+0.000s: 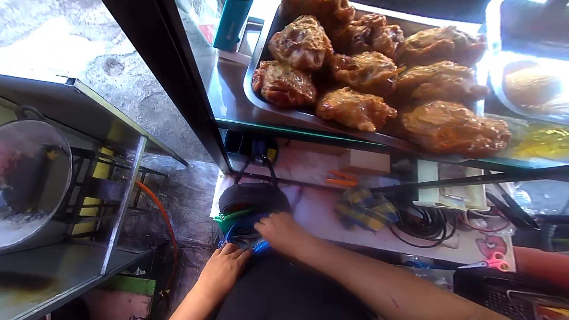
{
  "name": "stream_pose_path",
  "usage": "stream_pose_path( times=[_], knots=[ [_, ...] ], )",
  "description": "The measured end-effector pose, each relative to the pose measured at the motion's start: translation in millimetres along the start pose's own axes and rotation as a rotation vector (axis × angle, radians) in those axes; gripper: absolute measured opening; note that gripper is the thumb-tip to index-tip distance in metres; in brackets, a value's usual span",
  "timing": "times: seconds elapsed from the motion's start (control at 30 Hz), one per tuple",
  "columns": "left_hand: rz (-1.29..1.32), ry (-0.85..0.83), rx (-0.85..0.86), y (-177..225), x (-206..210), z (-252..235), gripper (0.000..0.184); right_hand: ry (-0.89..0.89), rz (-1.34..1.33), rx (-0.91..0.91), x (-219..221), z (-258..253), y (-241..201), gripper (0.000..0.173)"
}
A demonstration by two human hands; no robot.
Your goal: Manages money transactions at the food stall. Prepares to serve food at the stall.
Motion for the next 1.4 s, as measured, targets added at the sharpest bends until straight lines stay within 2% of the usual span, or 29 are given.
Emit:
stream_pose_path(
  times=[0.1,0.17,0.37,0.43,0.53,0.67,0.73,0.8,0.9,0.97,1.07,1.13,1.2,1.27,1.4],
  knots=[
    [0.048,-0.147,-0.015,-1,6,-1,0.038,-0.104,-0.022,-0.077,15,-8,-2,0.018],
    [0.078,-0.184,-0.025,-2,7,-1,0.039,-0.110,-0.010,-0.123,21,-12,-1,0.019],
    [0.068,-0.147,-0.041,-2,5,-1,0.039,-0.079,0.020,-0.158,20,-14,6,0.016],
    [0.038,-0.103,-0.035,4,4,1,0.039,0.029,-0.021,-0.158,12,-12,9,0.012],
    [0.008,-0.008,-0.035,11,3,4,0.041,0.182,-0.066,-0.142,1,-10,17,0.016],
    [-0.012,0.098,-0.043,15,-3,9,0.037,0.189,-0.067,-0.141,-1,-13,20,0.012],
    [0.003,0.054,-0.064,14,-1,7,0.037,0.152,-0.086,-0.152,-1,-12,21,0.010],
    [0.019,-0.022,-0.092,12,5,4,0.040,0.112,-0.121,-0.162,-1,-12,24,0.019],
    [0.008,-0.040,-0.116,12,8,2,0.041,0.065,-0.135,-0.148,-2,-12,24,0.040],
    [-0.012,-0.041,-0.128,14,8,2,0.042,0.022,-0.135,-0.139,-1,-16,24,0.040],
    [-0.025,-0.075,-0.153,16,8,2,0.043,0.007,-0.150,-0.123,-3,-20,26,0.031],
    [-0.042,-0.054,-0.163,17,6,3,0.042,0.048,-0.146,-0.118,-6,-18,25,0.043],
    [-0.073,-0.015,-0.162,18,6,4,0.042,0.013,-0.142,-0.107,-6,-17,24,0.057],
    [-0.100,0.024,-0.158,20,5,6,0.041,-0.004,-0.134,-0.099,-5,-17,22,0.050],
    [-0.118,0.070,-0.161,25,2,9,0.041,0.062,-0.173,-0.069,-7,-18,23,0.019]
  ],
)
Point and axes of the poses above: each hand's wrist, its own z-axis away from the middle knuckle, its own x-axis out of the palm, y = z × x, the point moved 9 cm from there along -z, towards the middle knuckle, and after that the axes turned 15 degrees about -y, right-handed, at the moved point
